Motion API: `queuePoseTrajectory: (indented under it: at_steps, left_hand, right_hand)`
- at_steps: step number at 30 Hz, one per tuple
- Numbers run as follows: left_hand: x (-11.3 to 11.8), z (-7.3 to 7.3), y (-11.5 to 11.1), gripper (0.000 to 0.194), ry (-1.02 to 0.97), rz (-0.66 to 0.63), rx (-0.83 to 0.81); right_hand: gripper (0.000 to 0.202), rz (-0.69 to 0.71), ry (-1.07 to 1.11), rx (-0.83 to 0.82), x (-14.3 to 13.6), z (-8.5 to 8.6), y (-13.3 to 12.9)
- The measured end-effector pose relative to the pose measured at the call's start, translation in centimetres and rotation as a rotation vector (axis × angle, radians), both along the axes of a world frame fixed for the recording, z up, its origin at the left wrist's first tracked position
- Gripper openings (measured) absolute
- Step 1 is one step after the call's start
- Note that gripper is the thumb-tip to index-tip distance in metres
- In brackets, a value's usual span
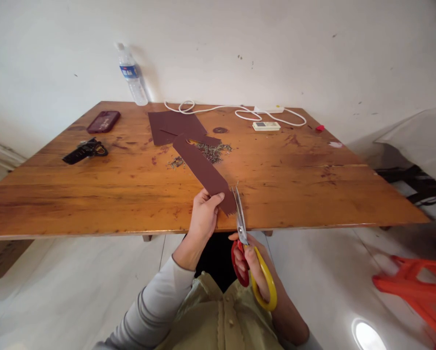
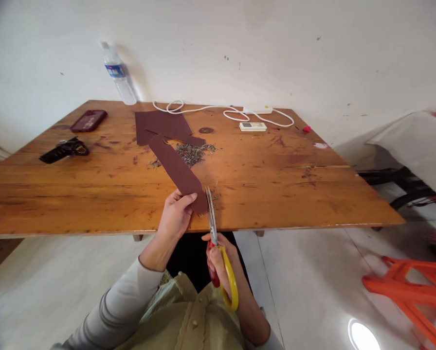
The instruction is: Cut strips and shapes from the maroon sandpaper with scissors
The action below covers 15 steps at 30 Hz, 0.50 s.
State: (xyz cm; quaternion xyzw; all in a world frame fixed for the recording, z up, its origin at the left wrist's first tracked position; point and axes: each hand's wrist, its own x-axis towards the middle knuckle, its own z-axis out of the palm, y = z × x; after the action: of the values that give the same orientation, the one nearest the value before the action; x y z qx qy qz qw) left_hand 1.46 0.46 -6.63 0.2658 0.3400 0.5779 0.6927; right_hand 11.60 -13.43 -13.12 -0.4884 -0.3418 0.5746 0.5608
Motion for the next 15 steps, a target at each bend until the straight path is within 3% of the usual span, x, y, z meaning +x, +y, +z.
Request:
queuePoseTrajectory:
  at_steps: [9,15]
  left_hand:
    - [0.1,-0.2,0.0,0.020,-0.002,0.039,-0.007]
    - [0.1,-0.5,0.0,0.017,0.043,0.021,0.022]
  right_hand:
    - [0.057,0.005,-0.041,0.019,0.0,-1.1,-0.2]
    - [0.058,0.011,-0.115,-0.037,0.1,0.5,0.0]
